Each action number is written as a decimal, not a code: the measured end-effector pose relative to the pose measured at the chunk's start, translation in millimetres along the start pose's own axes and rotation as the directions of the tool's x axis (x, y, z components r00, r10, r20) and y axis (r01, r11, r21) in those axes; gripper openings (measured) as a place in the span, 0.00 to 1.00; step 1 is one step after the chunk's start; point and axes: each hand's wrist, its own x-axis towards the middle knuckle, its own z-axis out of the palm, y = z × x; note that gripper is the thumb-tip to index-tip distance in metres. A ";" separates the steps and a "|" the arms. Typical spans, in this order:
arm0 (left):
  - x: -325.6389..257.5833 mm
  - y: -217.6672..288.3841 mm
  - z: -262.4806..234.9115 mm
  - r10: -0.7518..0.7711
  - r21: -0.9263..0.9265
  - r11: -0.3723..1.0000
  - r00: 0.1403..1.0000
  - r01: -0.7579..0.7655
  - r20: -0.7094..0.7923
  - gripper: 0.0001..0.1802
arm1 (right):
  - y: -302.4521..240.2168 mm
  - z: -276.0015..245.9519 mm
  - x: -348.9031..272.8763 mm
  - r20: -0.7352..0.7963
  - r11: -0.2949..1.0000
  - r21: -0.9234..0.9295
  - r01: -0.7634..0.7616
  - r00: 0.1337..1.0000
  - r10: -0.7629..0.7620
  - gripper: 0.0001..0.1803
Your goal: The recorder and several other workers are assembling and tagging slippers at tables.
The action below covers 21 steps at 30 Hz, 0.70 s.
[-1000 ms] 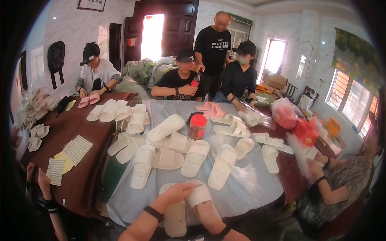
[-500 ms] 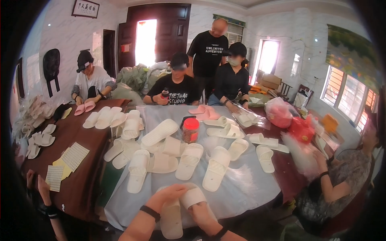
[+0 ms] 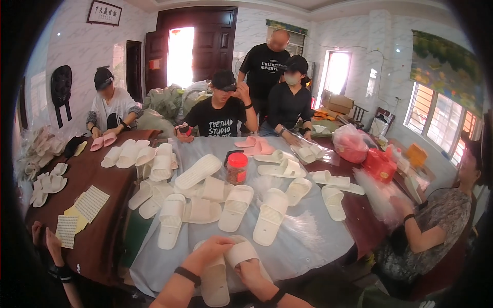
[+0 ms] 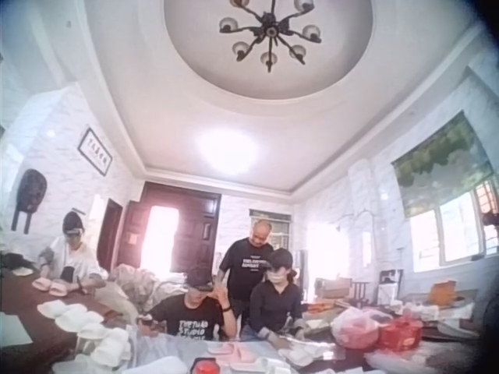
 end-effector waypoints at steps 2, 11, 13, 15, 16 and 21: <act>-7.3 11.5 4.7 -0.029 -0.020 0.999 0.999 0.028 -0.037 0.13 | -2.9 1.9 -2.3 -0.027 0.999 -0.036 -0.034 0.999 0.034 0.08; -1.0 -0.3 -0.6 -0.031 0.099 0.995 0.999 0.030 0.011 0.16 | -21.4 10.4 -15.8 0.038 0.994 -0.068 -0.081 0.996 0.083 0.10; 2.8 -1.6 0.5 -0.035 0.093 0.995 0.999 0.031 0.040 0.15 | -20.5 11.2 -13.3 0.009 0.995 -0.058 -0.082 0.997 0.083 0.10; 6.0 -14.6 0.4 -0.044 0.024 0.999 0.993 0.047 -0.106 0.14 | -16.0 12.2 -11.4 -0.010 0.995 -0.050 -0.088 0.996 0.087 0.10; 6.4 -19.5 -1.1 -0.045 0.023 0.999 0.993 0.048 -0.110 0.14 | -11.5 10.2 -8.4 0.014 0.998 -0.040 -0.055 0.998 0.056 0.10; 0.7 4.6 9.2 -0.030 -0.304 0.948 0.922 -0.097 -0.387 0.09 | -20.7 11.4 -16.4 0.038 0.993 -0.095 -0.068 0.997 0.072 0.09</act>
